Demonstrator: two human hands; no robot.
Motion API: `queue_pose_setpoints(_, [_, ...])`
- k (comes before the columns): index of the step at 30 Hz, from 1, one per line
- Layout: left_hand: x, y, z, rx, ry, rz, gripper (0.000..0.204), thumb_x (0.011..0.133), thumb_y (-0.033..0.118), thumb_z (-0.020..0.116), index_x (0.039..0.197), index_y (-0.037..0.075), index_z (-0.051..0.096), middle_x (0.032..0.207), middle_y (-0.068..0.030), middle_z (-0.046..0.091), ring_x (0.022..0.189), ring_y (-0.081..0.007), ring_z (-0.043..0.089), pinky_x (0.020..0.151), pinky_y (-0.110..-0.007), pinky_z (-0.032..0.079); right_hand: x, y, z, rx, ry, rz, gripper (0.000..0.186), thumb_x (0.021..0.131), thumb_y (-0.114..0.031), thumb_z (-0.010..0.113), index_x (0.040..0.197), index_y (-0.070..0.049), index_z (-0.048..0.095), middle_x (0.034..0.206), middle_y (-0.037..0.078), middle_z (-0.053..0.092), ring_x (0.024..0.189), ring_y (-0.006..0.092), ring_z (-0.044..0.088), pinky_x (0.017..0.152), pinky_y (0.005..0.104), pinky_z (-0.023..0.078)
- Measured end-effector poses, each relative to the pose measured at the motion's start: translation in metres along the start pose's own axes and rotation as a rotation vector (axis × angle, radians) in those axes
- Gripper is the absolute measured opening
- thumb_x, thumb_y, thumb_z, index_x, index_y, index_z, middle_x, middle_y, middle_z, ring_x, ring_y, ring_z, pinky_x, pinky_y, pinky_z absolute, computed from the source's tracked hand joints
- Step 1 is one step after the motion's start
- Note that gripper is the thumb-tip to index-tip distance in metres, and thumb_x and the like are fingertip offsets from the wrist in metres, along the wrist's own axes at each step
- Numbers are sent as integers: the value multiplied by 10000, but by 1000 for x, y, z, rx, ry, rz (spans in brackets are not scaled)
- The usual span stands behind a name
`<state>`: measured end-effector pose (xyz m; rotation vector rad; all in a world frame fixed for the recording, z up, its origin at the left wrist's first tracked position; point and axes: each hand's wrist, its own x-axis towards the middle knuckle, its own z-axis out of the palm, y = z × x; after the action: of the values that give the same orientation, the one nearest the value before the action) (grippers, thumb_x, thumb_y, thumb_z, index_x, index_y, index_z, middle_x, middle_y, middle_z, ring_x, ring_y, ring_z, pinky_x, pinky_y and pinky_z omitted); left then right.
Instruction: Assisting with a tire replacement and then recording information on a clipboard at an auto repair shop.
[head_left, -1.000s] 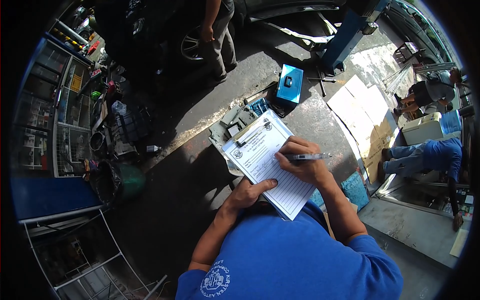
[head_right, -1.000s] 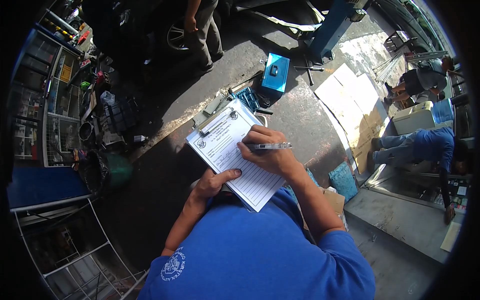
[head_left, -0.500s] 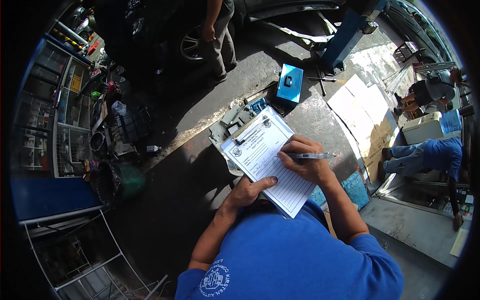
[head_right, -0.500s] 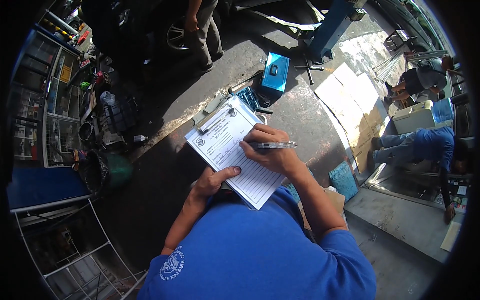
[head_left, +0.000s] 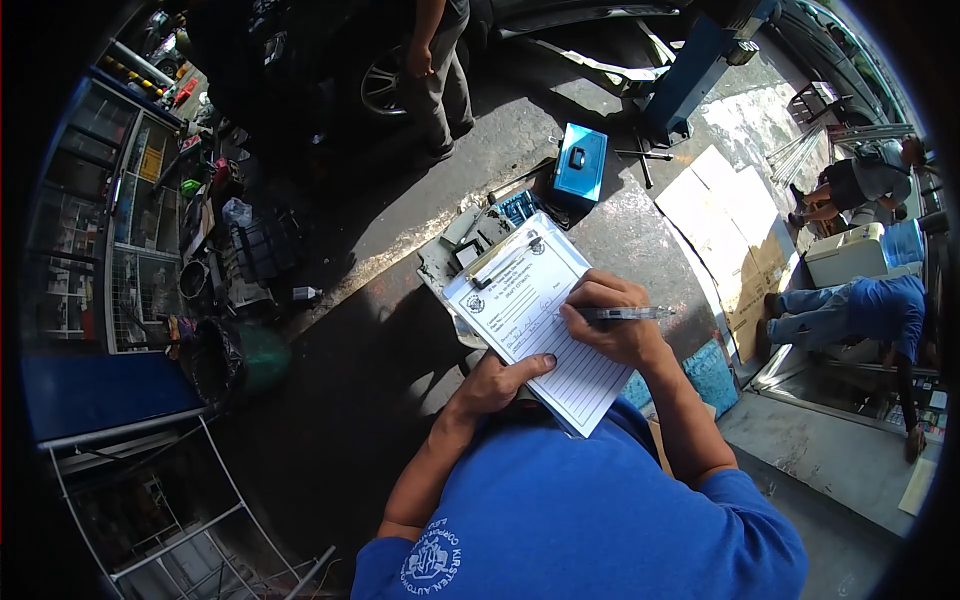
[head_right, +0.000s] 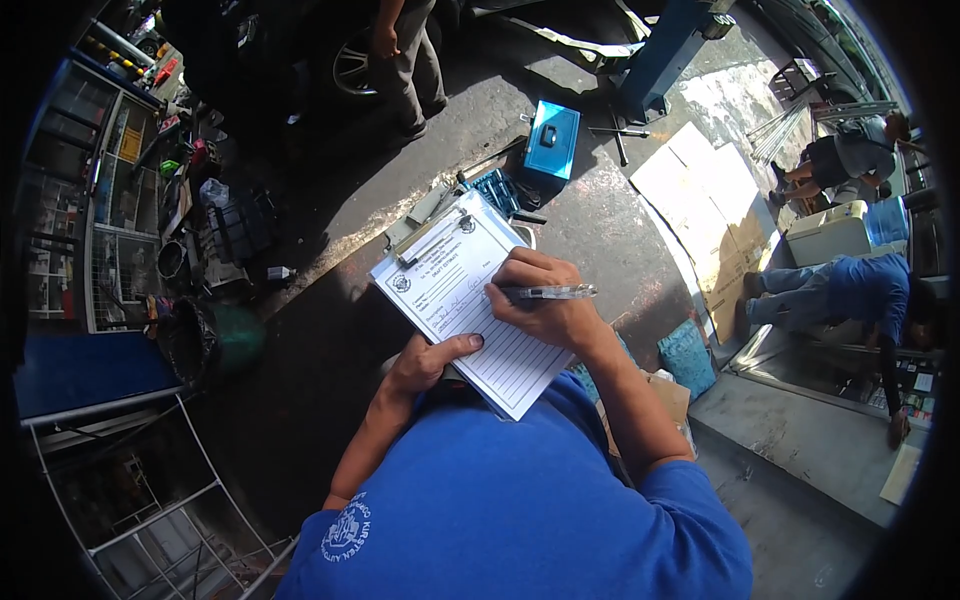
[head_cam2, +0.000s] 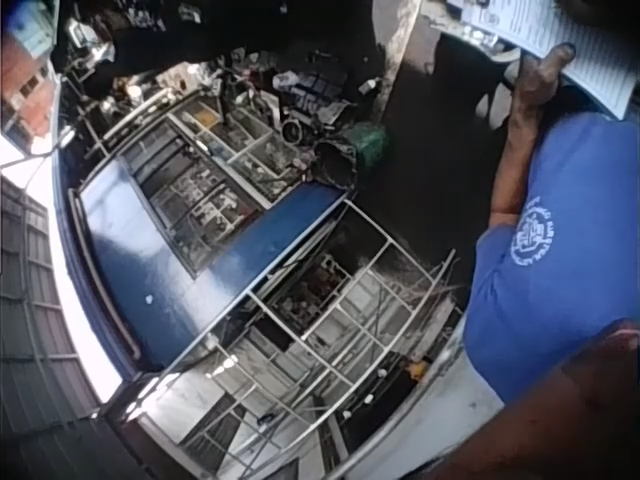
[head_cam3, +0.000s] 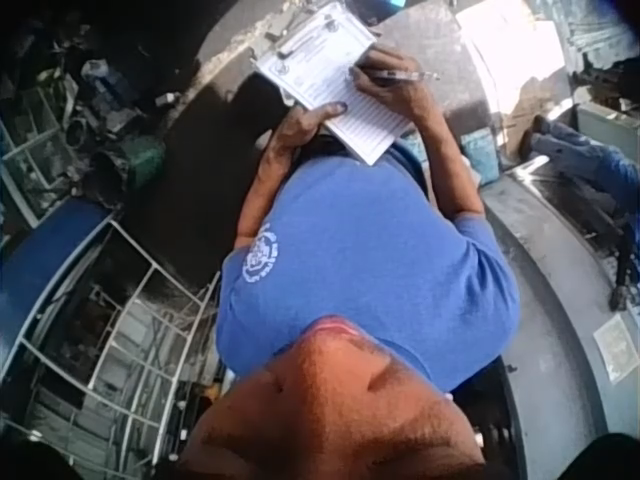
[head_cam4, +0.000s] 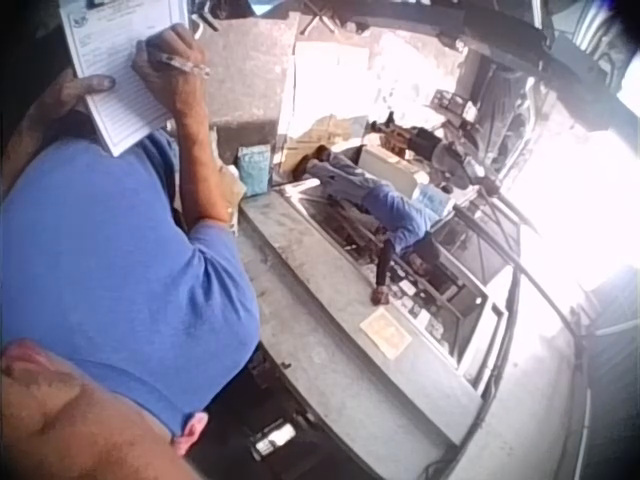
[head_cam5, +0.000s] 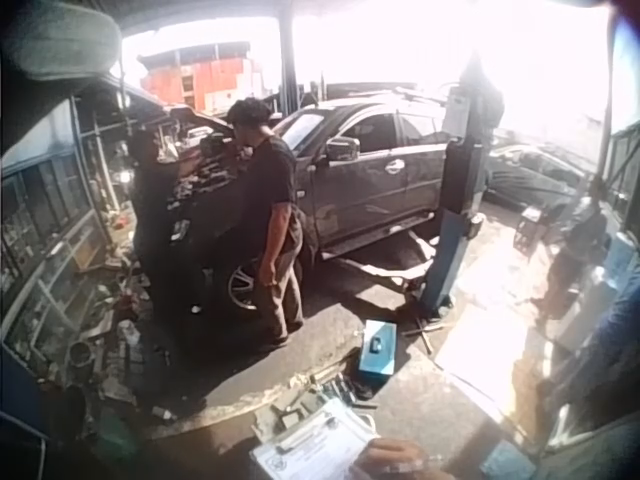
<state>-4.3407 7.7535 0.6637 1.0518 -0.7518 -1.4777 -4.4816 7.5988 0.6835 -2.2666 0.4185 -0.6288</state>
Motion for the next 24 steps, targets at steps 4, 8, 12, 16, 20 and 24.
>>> queue_pose_setpoints(4, [-1,-3,-2,-17,-9,-31,484,888,76,555,1328,-67,410,1242,-167,533,1162,-237,517,1004,-343,408,0,-2,0,16,36,12,94,779,-101,711,782,-35,645,759,84,621,627,206,630,560,314,515])
queue_pose_setpoints(8, [0,-3,-1,-3,3,5,488,888,77,559,1330,-67,409,1245,-167,532,1157,-235,521,995,-339,415,-2,0,2,41,54,53,91,778,-92,710,777,-31,643,760,84,619,625,200,626,563,311,516])
queue_pose_setpoints(12, [-1,0,2,-27,41,-5,479,848,42,556,1301,-70,444,1214,-154,547,1125,-217,525,986,-329,409,-1,0,3,-2,54,-2,88,781,-79,708,777,-23,640,755,83,615,618,191,619,562,303,514])
queue_pose_setpoints(16, [0,-1,1,-29,24,-2,483,846,39,558,1303,-68,443,1212,-152,548,1125,-215,525,984,-328,409,-2,1,4,44,86,43,85,769,-70,710,774,-22,639,751,81,610,614,194,615,565,305,513])
queue_pose_setpoints(20, [0,-1,1,-33,30,-6,480,843,30,554,1300,-70,444,1208,-152,550,1122,-214,526,982,-328,411,-3,2,4,24,80,18,86,765,-73,711,779,-28,640,753,83,607,621,204,617,572,308,511])
queue_pose_setpoints(24, [0,-4,-2,-19,2,15,483,881,78,567,1318,-64,418,1220,-167,540,1139,-237,527,982,-338,422,-1,0,4,26,68,24,86,766,-72,707,778,-27,634,750,85,604,623,203,614,572,311,504])
